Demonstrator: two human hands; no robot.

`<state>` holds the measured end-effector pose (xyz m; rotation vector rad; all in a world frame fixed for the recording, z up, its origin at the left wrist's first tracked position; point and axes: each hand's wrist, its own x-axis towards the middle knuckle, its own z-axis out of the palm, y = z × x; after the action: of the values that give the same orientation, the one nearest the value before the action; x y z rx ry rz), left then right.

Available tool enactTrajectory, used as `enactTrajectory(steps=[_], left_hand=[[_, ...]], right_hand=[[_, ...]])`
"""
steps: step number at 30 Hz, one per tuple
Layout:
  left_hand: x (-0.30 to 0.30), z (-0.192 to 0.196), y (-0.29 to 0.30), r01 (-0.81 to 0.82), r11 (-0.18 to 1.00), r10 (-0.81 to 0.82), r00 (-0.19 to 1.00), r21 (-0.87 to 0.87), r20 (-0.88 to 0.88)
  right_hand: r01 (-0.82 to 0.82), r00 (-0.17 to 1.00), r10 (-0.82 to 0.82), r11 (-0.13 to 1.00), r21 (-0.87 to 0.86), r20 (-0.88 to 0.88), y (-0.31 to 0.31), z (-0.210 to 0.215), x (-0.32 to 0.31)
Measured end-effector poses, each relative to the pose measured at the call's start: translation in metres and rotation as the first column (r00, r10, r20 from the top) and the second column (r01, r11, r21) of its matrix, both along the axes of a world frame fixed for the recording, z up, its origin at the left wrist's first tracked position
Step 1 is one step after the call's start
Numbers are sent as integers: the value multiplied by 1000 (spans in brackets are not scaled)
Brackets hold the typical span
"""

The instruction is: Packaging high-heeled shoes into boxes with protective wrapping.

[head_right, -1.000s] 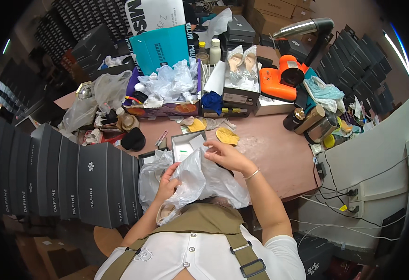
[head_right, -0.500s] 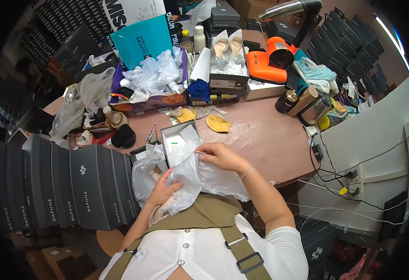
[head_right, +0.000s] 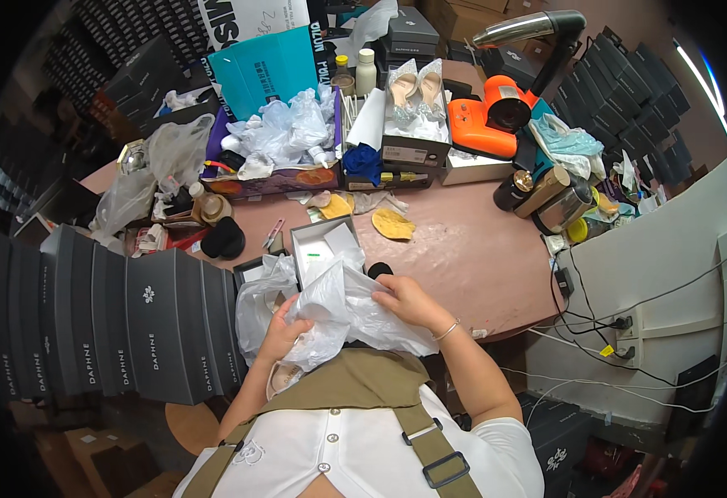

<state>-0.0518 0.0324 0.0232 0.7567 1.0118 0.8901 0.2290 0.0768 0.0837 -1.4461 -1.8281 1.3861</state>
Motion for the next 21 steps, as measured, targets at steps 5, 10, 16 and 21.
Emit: enactTrajectory(steps=[5, 10, 16, 21], left_hand=[[7, -13, 16, -233, 972, 233, 972, -7, -23], [52, -16, 30, -419, 899, 430, 900, 127, -72], [75, -33, 21, -407, 909, 415, 902, -89, 121], [19, 20, 46, -69, 942, 211, 884, -328, 418]], right_hand=[[145, 989, -141, 984, 103, -51, 21, 1, -23], [170, 985, -160, 952, 254, -58, 40, -17, -70], [-82, 967, -14, 927, 365, 253, 22, -12, -104], [-313, 925, 184, 866, 391, 332, -13, 11, -98]])
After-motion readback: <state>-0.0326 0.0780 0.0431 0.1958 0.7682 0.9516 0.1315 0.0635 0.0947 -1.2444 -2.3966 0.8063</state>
